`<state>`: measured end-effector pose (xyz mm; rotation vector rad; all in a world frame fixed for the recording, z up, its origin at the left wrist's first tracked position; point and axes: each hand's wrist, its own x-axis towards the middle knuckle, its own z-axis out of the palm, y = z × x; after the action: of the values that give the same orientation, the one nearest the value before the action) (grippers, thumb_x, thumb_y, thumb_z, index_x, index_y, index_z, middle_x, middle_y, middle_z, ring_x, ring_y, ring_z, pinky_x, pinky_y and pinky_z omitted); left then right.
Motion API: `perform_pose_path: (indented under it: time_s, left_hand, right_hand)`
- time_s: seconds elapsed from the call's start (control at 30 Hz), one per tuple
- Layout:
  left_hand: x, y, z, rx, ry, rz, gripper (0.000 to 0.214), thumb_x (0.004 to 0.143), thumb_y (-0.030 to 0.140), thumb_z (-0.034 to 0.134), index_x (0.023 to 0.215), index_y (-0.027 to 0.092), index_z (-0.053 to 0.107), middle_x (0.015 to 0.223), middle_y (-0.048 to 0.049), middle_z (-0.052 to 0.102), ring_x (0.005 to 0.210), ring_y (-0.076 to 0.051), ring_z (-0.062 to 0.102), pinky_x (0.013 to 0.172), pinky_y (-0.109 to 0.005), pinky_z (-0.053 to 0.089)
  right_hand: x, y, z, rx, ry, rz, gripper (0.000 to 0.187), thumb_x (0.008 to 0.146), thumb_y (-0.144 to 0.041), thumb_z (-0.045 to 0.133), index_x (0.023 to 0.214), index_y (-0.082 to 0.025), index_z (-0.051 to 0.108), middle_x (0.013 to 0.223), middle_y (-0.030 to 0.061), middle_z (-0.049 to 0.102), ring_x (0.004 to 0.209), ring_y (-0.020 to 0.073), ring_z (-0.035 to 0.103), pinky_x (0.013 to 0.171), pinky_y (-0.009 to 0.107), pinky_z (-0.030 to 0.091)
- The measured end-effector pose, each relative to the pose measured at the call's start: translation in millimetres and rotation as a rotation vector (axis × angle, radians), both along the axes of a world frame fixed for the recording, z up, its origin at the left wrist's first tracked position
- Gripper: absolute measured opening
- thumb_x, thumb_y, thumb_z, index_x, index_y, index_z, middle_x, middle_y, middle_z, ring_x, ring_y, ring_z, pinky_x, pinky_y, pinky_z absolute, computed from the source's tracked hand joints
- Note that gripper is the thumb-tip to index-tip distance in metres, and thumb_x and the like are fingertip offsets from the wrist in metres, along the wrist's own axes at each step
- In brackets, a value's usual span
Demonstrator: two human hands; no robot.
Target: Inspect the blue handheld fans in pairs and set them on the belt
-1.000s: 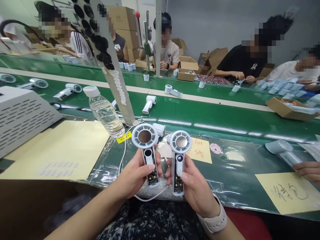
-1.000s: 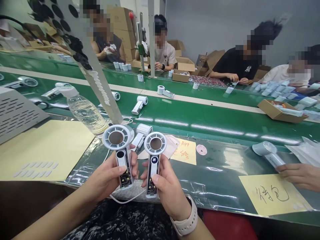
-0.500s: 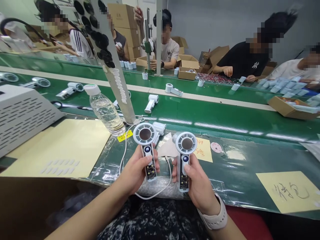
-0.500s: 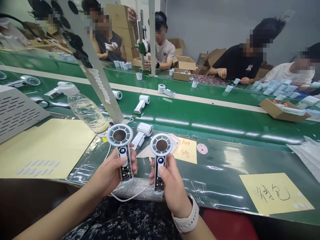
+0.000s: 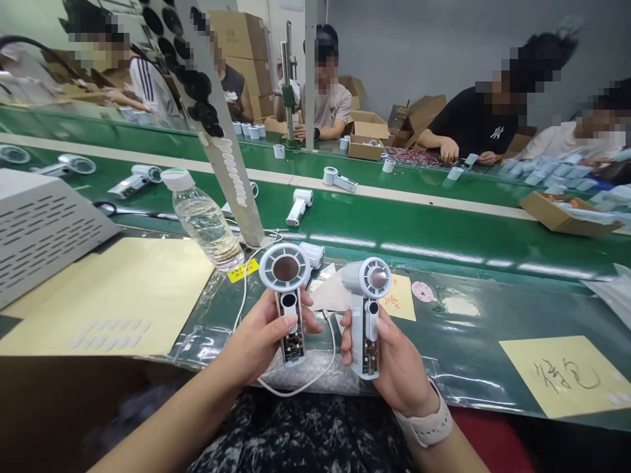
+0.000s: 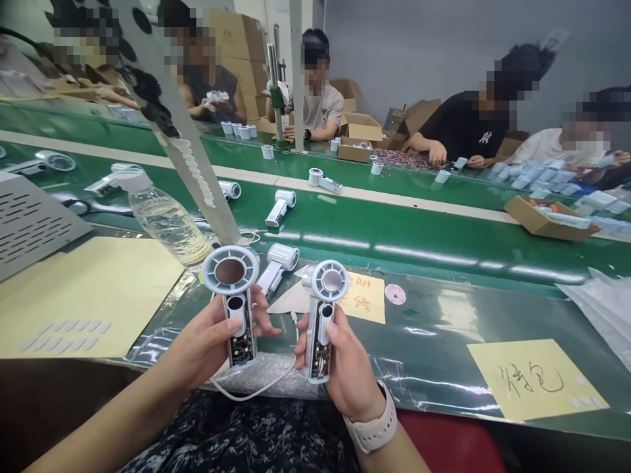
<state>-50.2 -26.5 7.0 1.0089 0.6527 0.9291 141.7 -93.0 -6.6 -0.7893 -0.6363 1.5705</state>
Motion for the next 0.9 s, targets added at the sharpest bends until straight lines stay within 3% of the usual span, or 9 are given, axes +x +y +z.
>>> perform_pose_path:
  time_s: [0.2,0.4,0.6,0.7,0.77,0.9]
  left_hand:
    - [1,-1,0.8,0.002,-0.032,0.061,0.023,0.075,0.027,0.073,0.095,0.021,0.064,0.085,0.0002,0.065,0.070,-0.018,0.063,0.081,-0.044,0.054]
    - [-2,0,-2.7,0.059,0.073,0.013,0.024,0.078,0.032,0.070,0.097,0.019,0.061,0.083,-0.0037,0.068,0.079,-0.023,0.067,0.078,-0.038,0.051]
    - [1,-1,-1.9,-0.010,0.192,0.035,0.046,0.073,0.044,0.076,0.102,0.022,0.047,0.096,-0.0042,0.067,0.060,-0.017,0.066,0.052,-0.030,0.051]
    - [5,-3,-0.5,-0.046,0.176,0.054,0.048,0.077,0.051,0.069,0.104,0.023,0.042,0.086,-0.0017,0.068,0.049,-0.015,0.062,0.041,-0.026,0.047]
    - [7,-4,0.1,-0.069,0.147,0.043,0.041,0.083,0.052,0.059,0.104,0.022,0.040,0.080,-0.0017,0.069,0.046,-0.016,0.062,0.040,-0.026,0.047]
    - [8,-10,2.4,-0.115,0.093,-0.043,0.034,0.085,0.046,0.057,0.103,0.022,0.039,0.086,-0.0055,0.072,0.055,-0.020,0.069,0.043,-0.025,0.049]
  right_hand:
    - [-4,0,-2.3,-0.012,0.001,-0.018,0.029,0.086,-0.044,0.067,0.103,-0.020,0.063,0.091,0.0036,0.069,0.062,0.0139,0.062,0.058,0.027,0.052]
    - [-4,2,-5.2,0.016,-0.046,-0.042,0.032,0.086,-0.043,0.068,0.108,-0.021,0.062,0.092,0.0035,0.069,0.063,0.0129,0.062,0.056,0.025,0.052]
    - [-3,1,-6.2,-0.032,-0.034,-0.079,0.030,0.082,-0.041,0.072,0.103,-0.020,0.065,0.091,0.0045,0.071,0.062,0.0130,0.062,0.052,0.023,0.051]
    - [-2,1,-6.9,-0.045,0.016,-0.100,0.027,0.082,-0.040,0.072,0.098,-0.019,0.067,0.088,0.0046,0.071,0.058,0.0128,0.062,0.050,0.023,0.050]
    - [-1,1,-7.6,-0.043,0.075,-0.065,0.027,0.085,-0.043,0.067,0.094,-0.018,0.068,0.085,0.0052,0.072,0.054,0.0124,0.060,0.049,0.023,0.049]
    - [0,-1,-8.2,-0.056,0.151,0.075,0.049,0.092,-0.057,0.052,0.089,-0.013,0.073,0.069,0.0065,0.070,0.046,0.0114,0.057,0.047,0.022,0.046]
